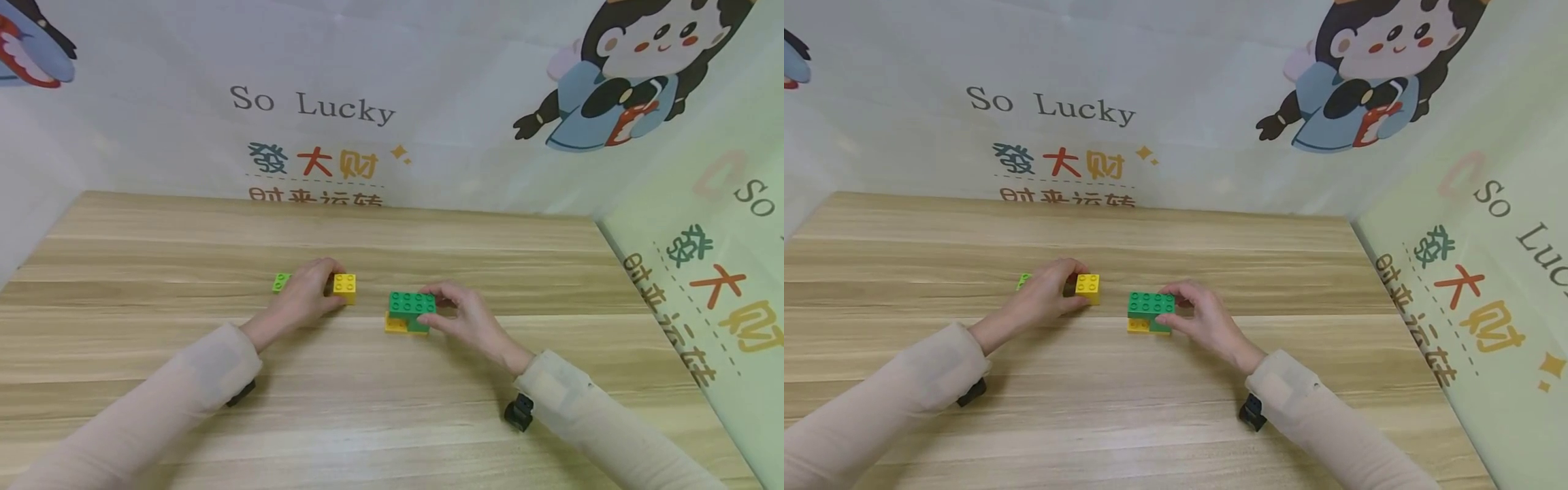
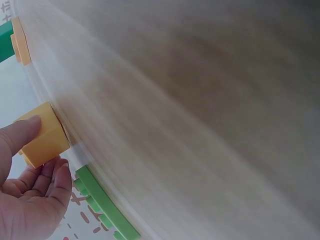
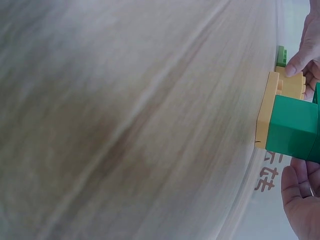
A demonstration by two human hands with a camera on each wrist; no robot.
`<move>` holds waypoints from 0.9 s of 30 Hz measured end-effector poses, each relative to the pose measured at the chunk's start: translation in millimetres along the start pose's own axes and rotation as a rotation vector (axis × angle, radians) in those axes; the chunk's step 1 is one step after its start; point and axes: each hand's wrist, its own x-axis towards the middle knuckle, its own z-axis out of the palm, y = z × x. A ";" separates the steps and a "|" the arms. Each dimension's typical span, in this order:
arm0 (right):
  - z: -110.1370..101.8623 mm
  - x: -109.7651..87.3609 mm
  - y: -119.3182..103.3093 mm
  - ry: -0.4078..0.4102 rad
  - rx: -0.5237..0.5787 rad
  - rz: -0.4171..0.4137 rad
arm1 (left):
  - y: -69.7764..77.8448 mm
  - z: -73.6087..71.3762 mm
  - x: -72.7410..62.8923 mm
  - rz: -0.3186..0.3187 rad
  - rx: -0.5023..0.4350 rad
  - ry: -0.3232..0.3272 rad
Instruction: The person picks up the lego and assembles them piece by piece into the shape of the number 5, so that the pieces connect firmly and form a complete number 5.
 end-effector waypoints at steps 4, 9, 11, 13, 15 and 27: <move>0.0 0.1 1.2 0.003 -0.005 0.001 | 2.8 -0.2 1.2 -0.018 -0.039 0.002; -1.0 -0.5 1.2 0.005 -0.006 0.010 | 11.4 -3.2 3.3 -0.043 -0.215 -0.010; -1.3 -0.7 0.7 0.005 -0.009 0.011 | 16.5 -4.4 4.0 -0.054 -0.295 -0.022; -1.5 -0.8 0.2 0.004 -0.015 0.011 | 22.0 -5.1 4.8 -0.065 -0.364 -0.029; -1.8 -0.6 -0.4 0.003 -0.021 0.008 | 28.2 -5.6 5.3 -0.072 -0.418 -0.025; -1.4 0.3 2.8 -0.002 -0.014 -0.012 | 54.9 2.0 6.9 0.026 -0.536 -0.034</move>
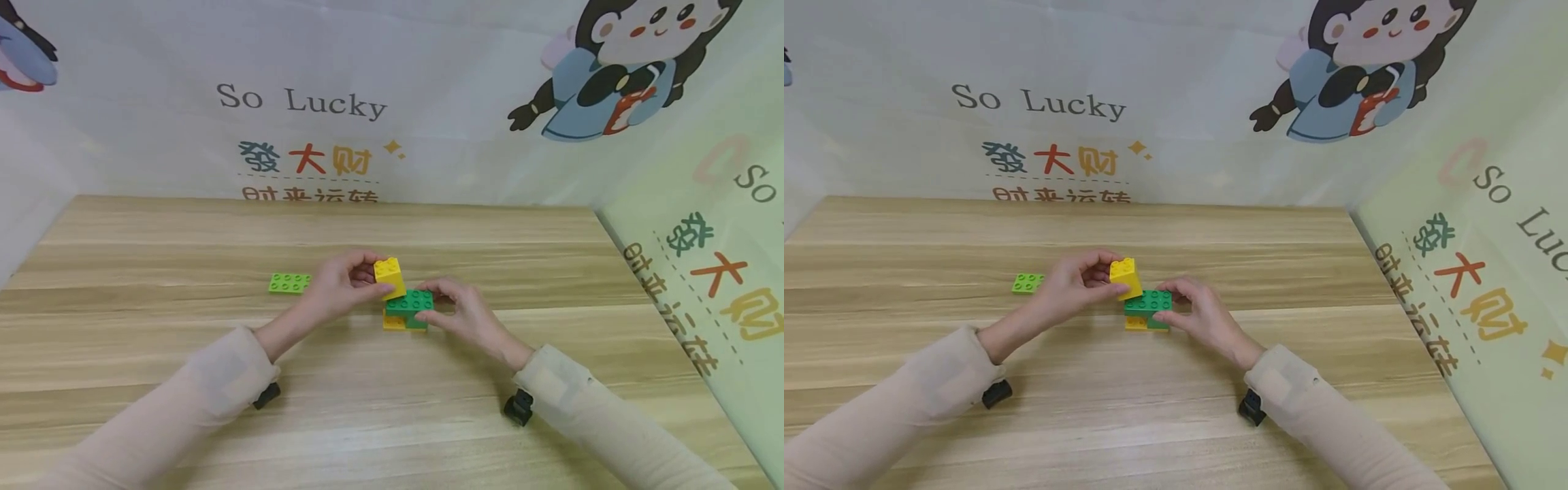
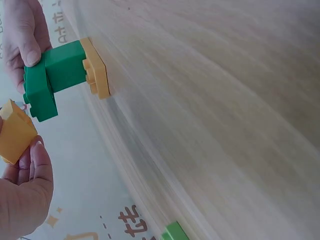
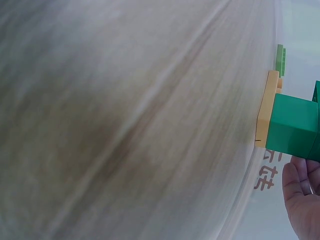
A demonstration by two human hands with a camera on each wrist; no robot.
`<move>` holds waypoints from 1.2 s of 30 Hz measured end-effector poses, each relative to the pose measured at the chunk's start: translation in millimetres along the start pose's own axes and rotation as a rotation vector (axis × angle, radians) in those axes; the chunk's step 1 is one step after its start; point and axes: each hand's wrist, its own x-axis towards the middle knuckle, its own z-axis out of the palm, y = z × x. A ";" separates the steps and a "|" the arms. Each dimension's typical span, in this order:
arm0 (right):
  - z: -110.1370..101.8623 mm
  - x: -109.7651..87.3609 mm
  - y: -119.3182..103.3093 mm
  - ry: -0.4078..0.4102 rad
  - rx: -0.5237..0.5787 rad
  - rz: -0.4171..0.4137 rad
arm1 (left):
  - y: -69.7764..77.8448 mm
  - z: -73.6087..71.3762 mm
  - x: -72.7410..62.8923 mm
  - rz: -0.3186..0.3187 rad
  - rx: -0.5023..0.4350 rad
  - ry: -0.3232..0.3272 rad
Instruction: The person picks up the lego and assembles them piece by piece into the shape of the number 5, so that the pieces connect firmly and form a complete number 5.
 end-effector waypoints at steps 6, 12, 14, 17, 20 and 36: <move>0.0 0.2 0.2 0.001 0.013 -0.003 | -0.1 6.0 2.8 0.051 0.059 -0.014; -0.3 -0.1 0.2 -0.002 0.013 -0.004 | -0.3 8.1 3.9 0.071 0.119 -0.027; -0.5 -0.2 0.2 -0.001 0.013 -0.002 | -0.2 8.7 4.2 0.082 0.128 -0.028; -0.5 -0.3 0.5 0.003 0.010 -0.001 | 0.0 9.7 4.9 0.106 0.149 -0.035; -0.3 -0.4 1.4 0.006 0.009 -0.002 | 1.1 10.7 5.5 0.133 0.172 -0.042; 0.1 -0.7 2.2 0.005 0.012 0.014 | 6.7 9.0 4.7 0.214 0.266 -0.068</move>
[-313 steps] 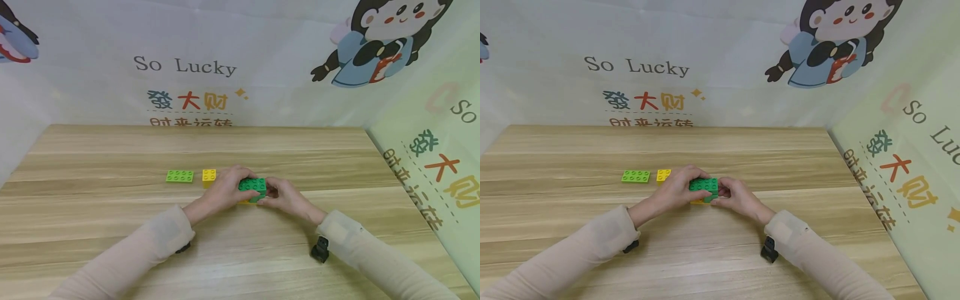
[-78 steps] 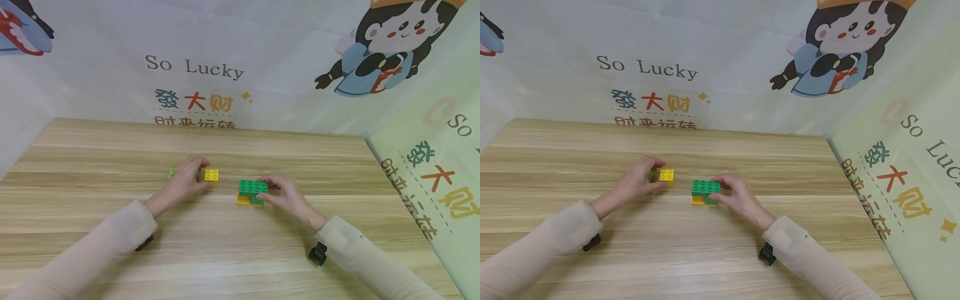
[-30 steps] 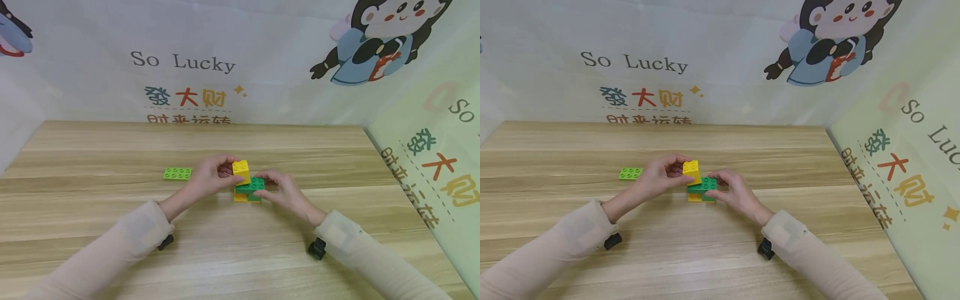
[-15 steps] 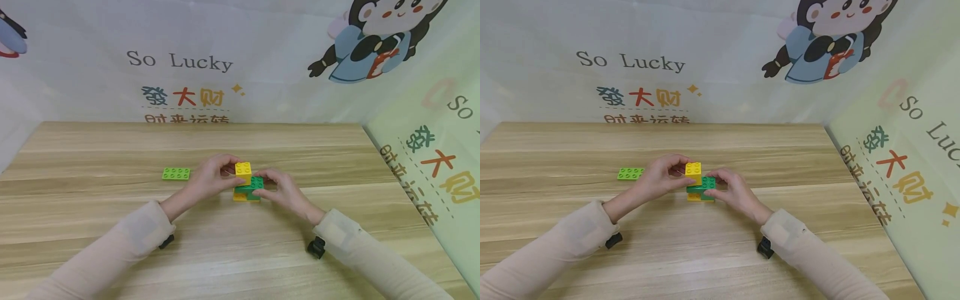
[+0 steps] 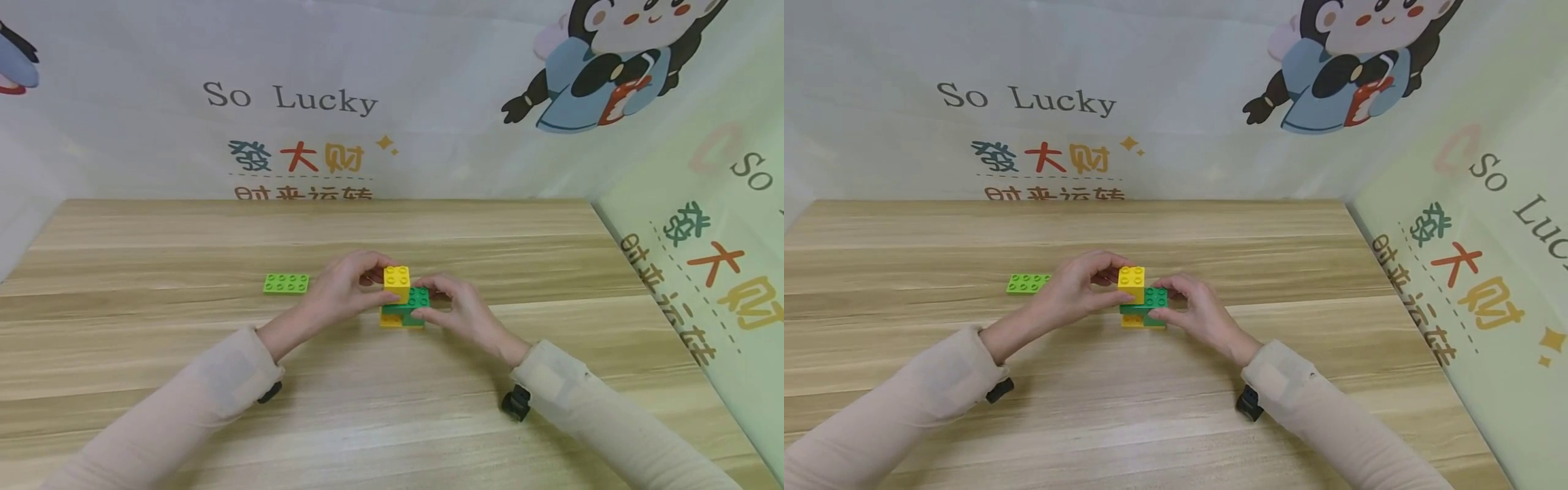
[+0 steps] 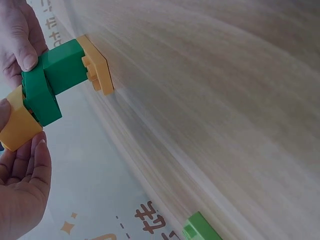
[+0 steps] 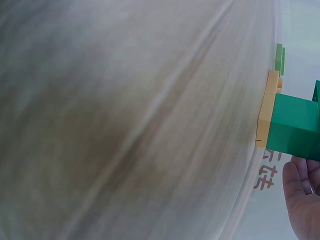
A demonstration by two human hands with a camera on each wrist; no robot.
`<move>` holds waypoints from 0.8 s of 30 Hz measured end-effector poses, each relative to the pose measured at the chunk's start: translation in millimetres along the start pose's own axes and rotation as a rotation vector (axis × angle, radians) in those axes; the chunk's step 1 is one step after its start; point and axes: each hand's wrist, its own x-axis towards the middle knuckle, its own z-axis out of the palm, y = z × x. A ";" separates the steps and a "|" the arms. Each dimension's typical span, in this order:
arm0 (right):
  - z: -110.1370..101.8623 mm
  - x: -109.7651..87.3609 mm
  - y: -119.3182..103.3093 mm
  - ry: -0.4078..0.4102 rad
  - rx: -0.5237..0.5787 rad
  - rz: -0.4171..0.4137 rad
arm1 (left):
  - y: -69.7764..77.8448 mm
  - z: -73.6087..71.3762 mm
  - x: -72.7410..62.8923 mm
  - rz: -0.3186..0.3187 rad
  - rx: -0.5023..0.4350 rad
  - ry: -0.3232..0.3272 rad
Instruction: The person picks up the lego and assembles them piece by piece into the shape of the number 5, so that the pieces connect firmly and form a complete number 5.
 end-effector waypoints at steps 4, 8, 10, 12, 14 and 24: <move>-0.4 0.5 -0.4 0.003 0.007 0.001 | 0.3 -0.4 -2.1 0.050 0.030 0.003; -0.1 0.7 -0.1 0.003 0.009 -0.002 | 0.0 0.0 -3.7 0.070 0.059 0.013; 0.1 0.8 0.1 0.003 0.010 -0.003 | 0.1 0.2 -4.4 0.071 0.071 0.021; 0.2 0.8 0.2 0.004 0.011 -0.002 | -0.1 0.7 -5.1 0.072 0.077 0.027; 0.4 0.6 0.5 0.006 0.015 -0.001 | -0.4 1.7 -6.0 0.069 0.076 0.034; 0.3 0.2 -1.8 0.004 0.017 -0.005 | -2.9 5.8 -9.6 0.068 0.004 0.074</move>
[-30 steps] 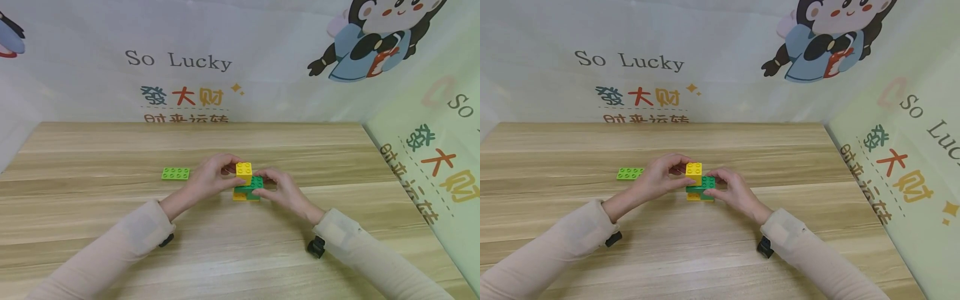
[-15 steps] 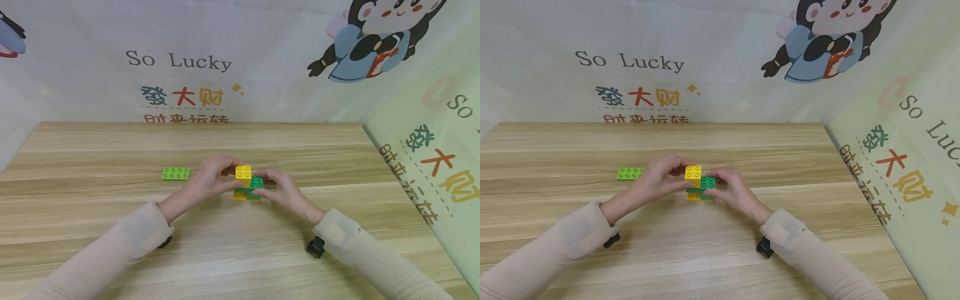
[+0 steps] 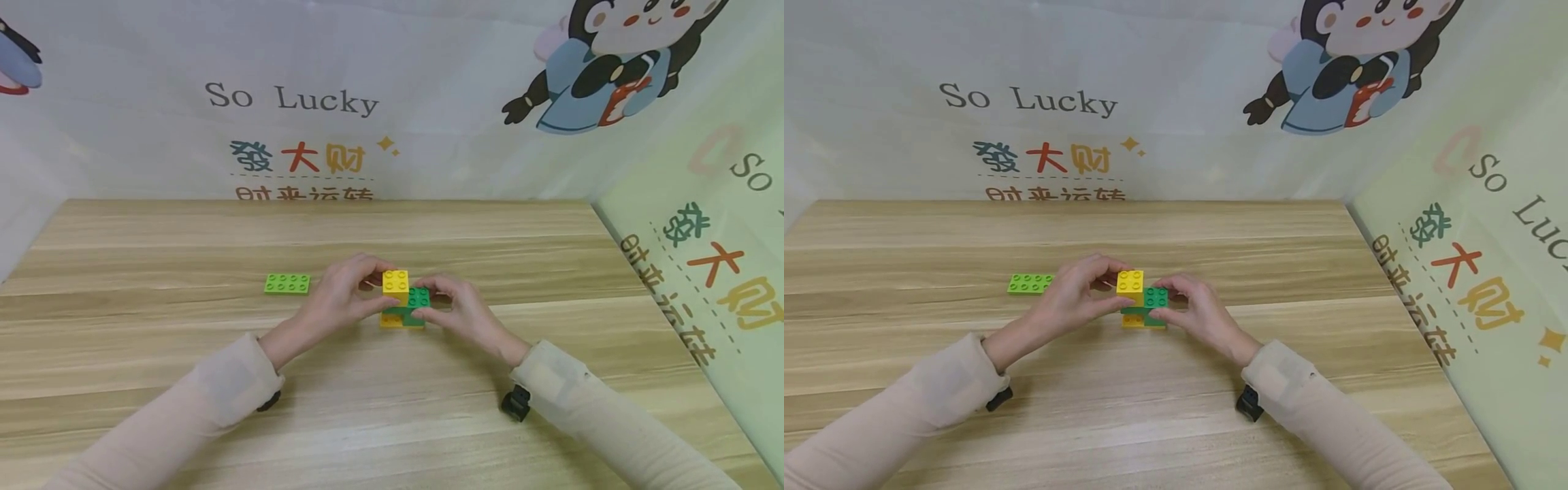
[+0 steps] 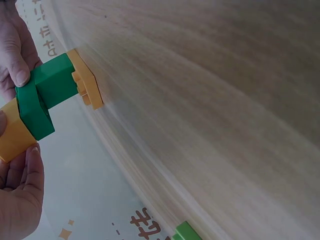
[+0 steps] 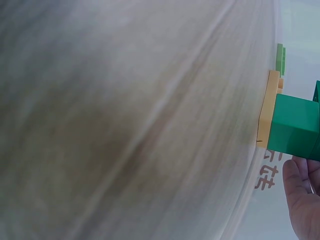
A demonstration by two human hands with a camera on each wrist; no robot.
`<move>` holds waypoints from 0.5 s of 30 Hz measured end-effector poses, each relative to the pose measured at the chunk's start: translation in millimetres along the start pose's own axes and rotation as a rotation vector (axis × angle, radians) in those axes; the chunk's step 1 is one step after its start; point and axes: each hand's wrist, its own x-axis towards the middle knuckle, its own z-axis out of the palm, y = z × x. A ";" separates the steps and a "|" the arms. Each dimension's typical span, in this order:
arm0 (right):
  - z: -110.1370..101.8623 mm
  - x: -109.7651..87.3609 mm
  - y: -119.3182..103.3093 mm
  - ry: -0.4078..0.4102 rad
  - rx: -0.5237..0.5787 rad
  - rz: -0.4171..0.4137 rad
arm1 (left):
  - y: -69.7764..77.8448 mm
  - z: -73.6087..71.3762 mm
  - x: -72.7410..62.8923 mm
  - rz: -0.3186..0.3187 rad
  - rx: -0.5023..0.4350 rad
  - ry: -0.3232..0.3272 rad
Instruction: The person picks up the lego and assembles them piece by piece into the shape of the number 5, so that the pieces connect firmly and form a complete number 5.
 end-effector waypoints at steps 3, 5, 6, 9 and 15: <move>-0.4 -0.5 -0.6 -0.004 0.015 0.004 | 0.7 -0.5 0.1 -0.001 0.023 -0.005; -0.6 -0.8 -0.9 -0.008 0.027 0.012 | 1.3 -1.3 0.3 0.005 0.050 -0.009; -0.4 -0.8 -0.9 -0.010 0.033 0.017 | 1.4 -1.5 0.5 0.007 0.063 -0.013; -0.2 -0.8 -1.1 -0.017 0.046 0.033 | 2.2 -2.4 1.4 0.014 0.098 -0.025; 0.2 0.0 0.9 -0.014 0.042 0.035 | 5.3 -3.8 4.1 0.010 0.142 -0.050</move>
